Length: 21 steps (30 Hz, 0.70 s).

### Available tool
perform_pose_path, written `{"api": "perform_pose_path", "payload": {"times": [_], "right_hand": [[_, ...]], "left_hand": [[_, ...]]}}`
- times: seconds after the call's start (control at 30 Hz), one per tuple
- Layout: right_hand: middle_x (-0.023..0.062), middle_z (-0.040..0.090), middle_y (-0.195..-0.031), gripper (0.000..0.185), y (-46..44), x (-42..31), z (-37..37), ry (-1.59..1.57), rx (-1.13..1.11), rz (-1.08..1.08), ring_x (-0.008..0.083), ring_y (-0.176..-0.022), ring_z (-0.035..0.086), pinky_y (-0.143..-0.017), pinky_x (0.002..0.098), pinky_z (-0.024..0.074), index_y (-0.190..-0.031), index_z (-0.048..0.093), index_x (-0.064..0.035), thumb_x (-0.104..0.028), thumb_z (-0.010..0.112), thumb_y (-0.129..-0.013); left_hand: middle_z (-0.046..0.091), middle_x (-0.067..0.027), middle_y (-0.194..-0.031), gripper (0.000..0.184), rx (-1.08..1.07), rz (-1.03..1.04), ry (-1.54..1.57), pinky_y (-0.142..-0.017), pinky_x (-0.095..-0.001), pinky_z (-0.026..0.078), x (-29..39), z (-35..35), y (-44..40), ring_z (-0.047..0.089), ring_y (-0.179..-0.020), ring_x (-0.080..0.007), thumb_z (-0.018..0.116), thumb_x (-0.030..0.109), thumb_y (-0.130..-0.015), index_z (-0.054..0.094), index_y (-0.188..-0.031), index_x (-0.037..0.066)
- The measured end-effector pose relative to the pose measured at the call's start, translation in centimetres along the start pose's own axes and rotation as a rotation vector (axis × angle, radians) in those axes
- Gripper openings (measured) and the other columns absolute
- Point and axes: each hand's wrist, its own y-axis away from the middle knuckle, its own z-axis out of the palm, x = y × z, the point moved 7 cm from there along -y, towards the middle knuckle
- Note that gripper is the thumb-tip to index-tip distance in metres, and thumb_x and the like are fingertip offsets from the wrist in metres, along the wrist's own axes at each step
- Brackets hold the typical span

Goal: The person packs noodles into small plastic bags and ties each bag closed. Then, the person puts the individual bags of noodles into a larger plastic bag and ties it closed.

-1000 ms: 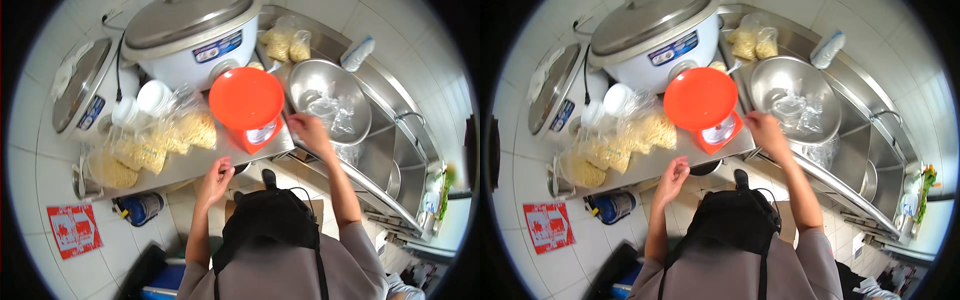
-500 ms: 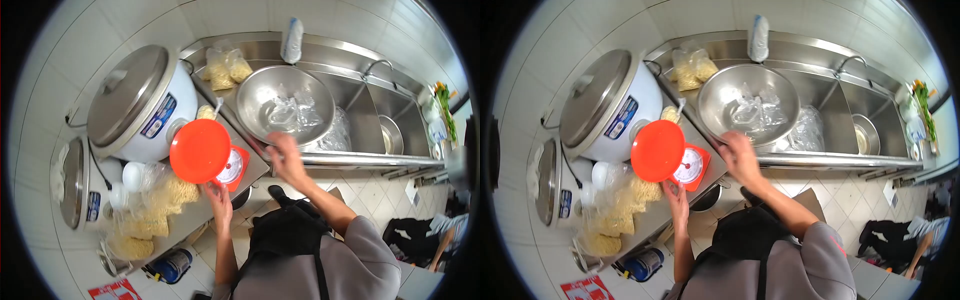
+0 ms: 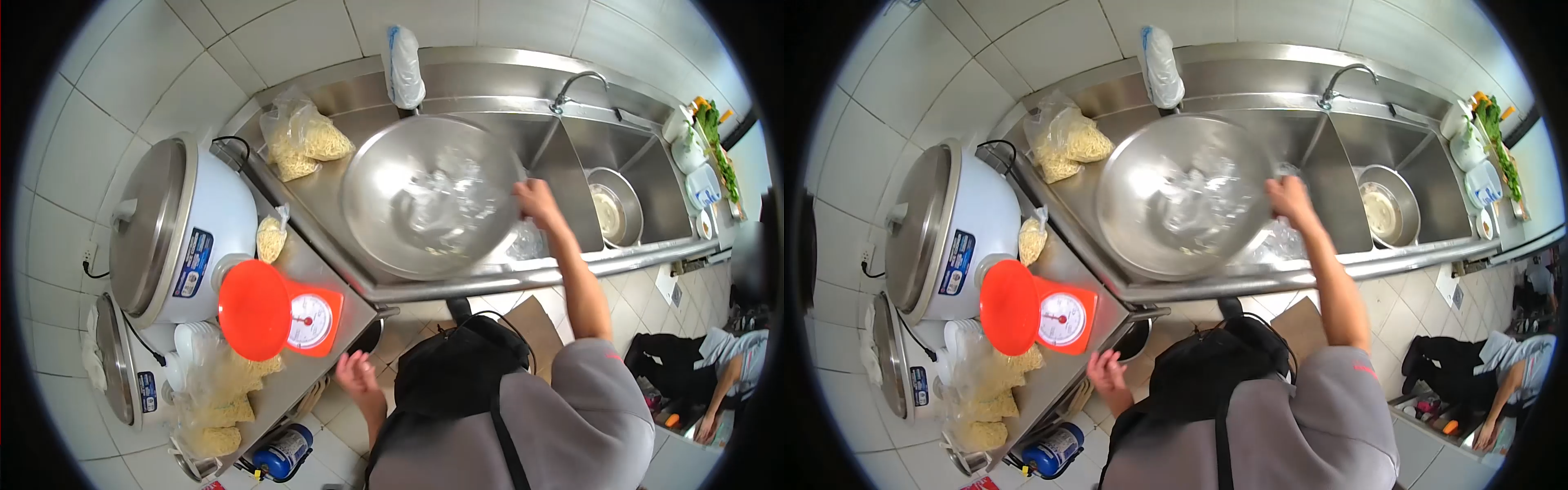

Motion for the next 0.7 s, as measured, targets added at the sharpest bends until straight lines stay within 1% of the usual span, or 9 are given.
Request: {"api": "perform_pose_path", "payload": {"times": [0.13, 0.27, 0.37, 0.4, 0.5, 0.53, 0.57, 0.6, 0.7], "right_hand": [[0.0119, 0.056, -0.061, 0.027, 0.7, 0.0, -13.2, 0.223, 0.172, -0.056, 0.0187, -0.048, 0.054, -0.044, 0.0349, 0.0435, -0.075, 0.057, 0.0072, -0.018, 0.048, -0.08], [0.0223, 0.057, -0.064, 0.027, -2.3, 6.3, -19.8, 0.494, 0.244, -0.003, 0.0314, -0.061, 0.058, -0.06, 0.0419, 0.0435, -0.073, 0.057, 0.0081, -0.017, 0.048, -0.079], [0.0243, 0.056, -0.065, 0.025, -5.6, 11.2, -17.6, 0.449, 0.268, -0.066, 0.0361, -0.061, 0.06, -0.059, 0.0432, 0.0449, -0.076, 0.055, 0.0088, -0.016, 0.052, -0.079], [0.0229, 0.056, -0.064, 0.024, -6.7, 12.5, -15.5, 0.469, 0.212, 0.118, 0.038, -0.061, 0.06, -0.062, 0.0441, 0.047, -0.083, 0.053, 0.0086, -0.016, 0.051, -0.08], [0.0315, 0.057, -0.093, 0.035, -14.1, 27.6, -9.4, 0.408, 0.18, 0.13, 0.0482, -0.09, 0.054, -0.076, 0.0502, 0.0442, -0.094, 0.05, 0.0081, -0.024, 0.055, -0.08], [0.0215, 0.059, -0.071, 0.035, -15.7, 31.5, -7.4, 0.536, 0.334, -0.03, 0.0288, -0.054, 0.062, -0.048, 0.0395, 0.0526, -0.086, 0.047, 0.0073, -0.027, 0.055, -0.082], [0.0176, 0.058, -0.067, 0.037, -16.4, 34.2, -5.8, 0.486, 0.353, 0.004, 0.0267, -0.051, 0.059, -0.043, 0.039, 0.0481, -0.083, 0.047, 0.0073, -0.028, 0.057, -0.08], [0.0272, 0.06, -0.094, 0.04, -17.7, 38.9, -4.2, 0.371, 0.195, 0.17, 0.0429, -0.088, 0.058, -0.078, 0.0466, 0.0453, -0.099, 0.051, 0.0078, -0.026, 0.057, -0.078], [0.0166, 0.062, -0.086, 0.037, -15.9, 42.4, -0.6, -0.037, 0.072, 0.513, 0.0316, -0.081, 0.061, -0.07, 0.0399, 0.0498, -0.106, 0.055, 0.0026, -0.022, 0.057, -0.079]], "left_hand": [[0.053, -0.0102, -0.106, 0.035, 0.231, -0.001, -0.033, -0.072, -0.0278, 0.045, 2.6, -0.6, -0.5, 0.056, -0.091, -0.0178, 0.044, 0.011, -0.092, 0.034, -0.125, 0.003], [0.054, -0.01, -0.103, 0.032, 0.253, 0.041, -0.118, -0.069, -0.0262, 0.044, 4.7, 2.6, -0.9, 0.056, -0.088, -0.0167, 0.042, 0.01, -0.092, 0.036, -0.123, 0.004], [0.053, -0.009, -0.103, 0.031, 0.345, 0.046, -0.162, -0.069, -0.026, 0.043, 4.2, 3.2, -0.9, 0.055, -0.088, -0.0161, 0.044, 0.01, -0.092, 0.037, -0.121, 0.003], [0.053, -0.0087, -0.103, 0.032, 0.391, 0.034, -0.164, -0.07, -0.0258, 0.043, 4.0, 3.1, -0.8, 0.054, -0.089, -0.0159, 0.044, 0.01, -0.092, 0.037, -0.122, 0.003], [0.052, -0.0079, -0.104, 0.033, 0.549, 0.043, -0.177, -0.073, -0.0253, 0.042, 3.3, 1.2, -1.0, 0.053, -0.092, -0.0155, 0.046, 0.013, -0.092, 0.036, -0.123, 0.003], [0.052, -0.0077, -0.104, 0.034, 0.605, 0.056, -0.187, -0.074, -0.0252, 0.041, 3.1, 0.2, -0.9, 0.052, -0.092, -0.0154, 0.047, 0.014, -0.092, 0.036, -0.123, 0.003], [0.051, -0.0075, -0.104, 0.035, 0.665, 0.066, -0.194, -0.076, -0.0251, 0.041, 2.9, -0.7, -0.7, 0.051, -0.093, -0.0154, 0.047, 0.015, -0.093, 0.036, -0.123, 0.003], [0.051, -0.0081, -0.107, 0.035, 0.705, 0.069, -0.199, -0.077, -0.0257, 0.041, 2.6, -1.6, -0.5, 0.051, -0.096, -0.0159, 0.047, 0.016, -0.093, 0.036, -0.124, 0.003], [0.05, -0.0103, -0.115, 0.036, 0.805, 0.043, -0.21, -0.083, -0.0284, 0.04, 2.1, -4.6, -0.8, 0.049, -0.104, -0.0177, 0.046, 0.022, -0.094, 0.038, -0.124, 0.003]]}}
